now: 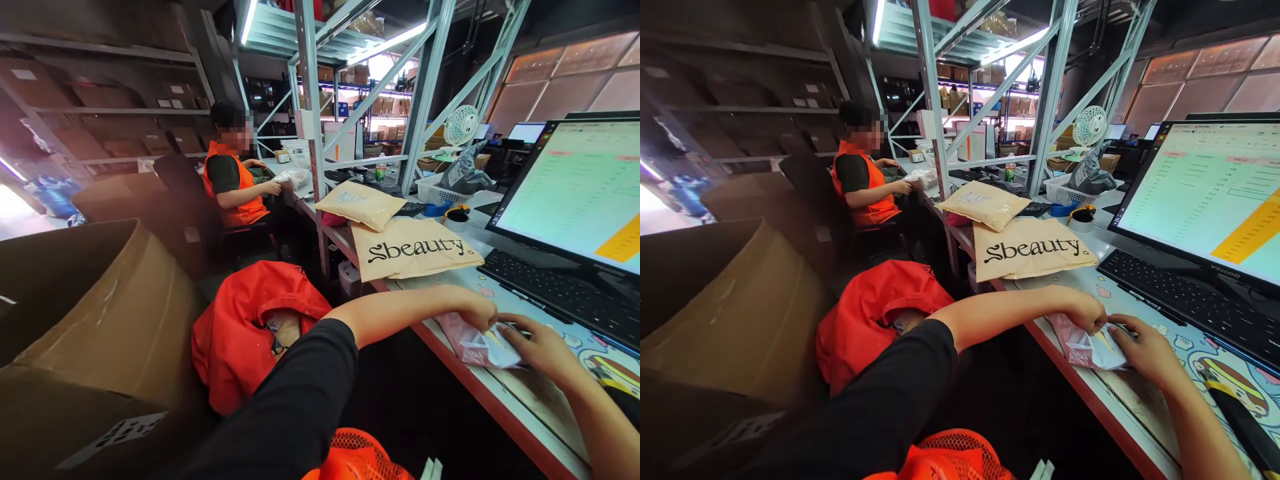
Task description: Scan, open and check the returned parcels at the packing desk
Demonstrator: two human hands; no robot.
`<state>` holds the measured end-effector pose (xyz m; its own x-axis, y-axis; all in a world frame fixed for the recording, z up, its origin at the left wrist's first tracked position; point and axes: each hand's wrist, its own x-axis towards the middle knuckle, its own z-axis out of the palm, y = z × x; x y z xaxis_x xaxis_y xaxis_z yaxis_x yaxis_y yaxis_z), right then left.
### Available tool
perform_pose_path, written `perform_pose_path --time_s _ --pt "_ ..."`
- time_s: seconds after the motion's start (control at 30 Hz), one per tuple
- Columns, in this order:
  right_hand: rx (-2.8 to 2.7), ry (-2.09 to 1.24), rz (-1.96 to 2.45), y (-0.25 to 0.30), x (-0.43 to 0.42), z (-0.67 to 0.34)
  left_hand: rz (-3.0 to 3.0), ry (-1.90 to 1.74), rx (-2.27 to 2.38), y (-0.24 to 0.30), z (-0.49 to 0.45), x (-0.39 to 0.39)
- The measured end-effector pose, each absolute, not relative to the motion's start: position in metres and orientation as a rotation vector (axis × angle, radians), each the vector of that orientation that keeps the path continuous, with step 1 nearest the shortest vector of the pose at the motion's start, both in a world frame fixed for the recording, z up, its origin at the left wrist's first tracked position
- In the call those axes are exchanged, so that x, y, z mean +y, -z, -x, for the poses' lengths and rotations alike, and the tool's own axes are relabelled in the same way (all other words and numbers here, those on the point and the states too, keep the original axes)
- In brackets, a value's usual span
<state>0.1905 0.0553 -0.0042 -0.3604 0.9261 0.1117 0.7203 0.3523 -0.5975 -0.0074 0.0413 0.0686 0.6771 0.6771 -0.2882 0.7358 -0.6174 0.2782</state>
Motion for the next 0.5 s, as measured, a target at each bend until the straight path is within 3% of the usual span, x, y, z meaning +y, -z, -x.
perform_pose_path --time_s 0.27,0.5 --pt "-2.185 -0.543 1.518 0.0 0.047 -0.187 -2.656 0.211 1.174 -0.063 0.013 0.025" --pt "-2.257 -0.526 1.484 -0.005 0.042 -0.182 -2.61 -0.176 1.178 -0.047 0.032 0.004"
